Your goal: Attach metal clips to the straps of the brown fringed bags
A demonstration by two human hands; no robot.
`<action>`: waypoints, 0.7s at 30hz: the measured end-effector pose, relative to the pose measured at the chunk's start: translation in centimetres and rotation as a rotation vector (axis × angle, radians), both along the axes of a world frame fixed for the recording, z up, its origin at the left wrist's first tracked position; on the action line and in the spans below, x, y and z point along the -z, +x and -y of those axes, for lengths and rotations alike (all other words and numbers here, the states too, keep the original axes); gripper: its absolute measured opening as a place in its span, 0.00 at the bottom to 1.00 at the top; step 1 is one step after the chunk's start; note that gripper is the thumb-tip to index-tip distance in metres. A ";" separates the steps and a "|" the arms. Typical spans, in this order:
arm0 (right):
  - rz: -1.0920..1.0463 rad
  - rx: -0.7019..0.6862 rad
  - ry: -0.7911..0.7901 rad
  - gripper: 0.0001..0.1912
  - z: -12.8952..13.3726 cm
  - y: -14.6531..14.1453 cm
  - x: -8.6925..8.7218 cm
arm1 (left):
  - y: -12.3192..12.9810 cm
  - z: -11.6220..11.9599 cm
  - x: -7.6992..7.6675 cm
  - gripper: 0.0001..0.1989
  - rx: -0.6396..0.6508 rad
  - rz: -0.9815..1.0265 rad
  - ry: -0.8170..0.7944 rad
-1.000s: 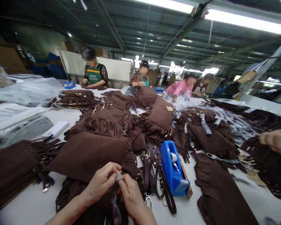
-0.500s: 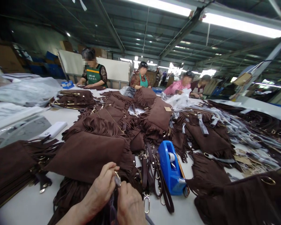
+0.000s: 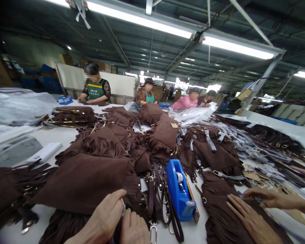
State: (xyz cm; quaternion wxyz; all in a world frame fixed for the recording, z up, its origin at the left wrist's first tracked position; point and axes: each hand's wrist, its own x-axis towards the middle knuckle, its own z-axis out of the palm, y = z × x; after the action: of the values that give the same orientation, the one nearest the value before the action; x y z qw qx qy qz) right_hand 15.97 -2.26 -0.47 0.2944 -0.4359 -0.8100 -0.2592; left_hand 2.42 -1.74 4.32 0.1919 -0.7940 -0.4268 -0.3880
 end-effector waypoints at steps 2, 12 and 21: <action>0.017 -0.002 0.000 0.18 0.3 0.0 0.3 | -0.2 -0.4 0.2 0.11 -0.032 -0.056 0.053; -0.388 -0.222 -0.549 0.17 0.1 0.0 -0.8 | -1.9 0.5 0.0 0.10 -0.055 0.333 -0.237; -0.551 -0.184 -0.889 0.24 -0.3 2.3 0.2 | -7.5 5.3 0.9 0.15 -0.533 1.360 -0.548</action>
State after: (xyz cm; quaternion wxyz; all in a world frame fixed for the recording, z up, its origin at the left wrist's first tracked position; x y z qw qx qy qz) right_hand 18.28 -1.92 -0.63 0.3046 -0.4978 -0.7692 0.2603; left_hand -5.06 -7.07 3.44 -0.2282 -0.2714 -0.7077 -0.6111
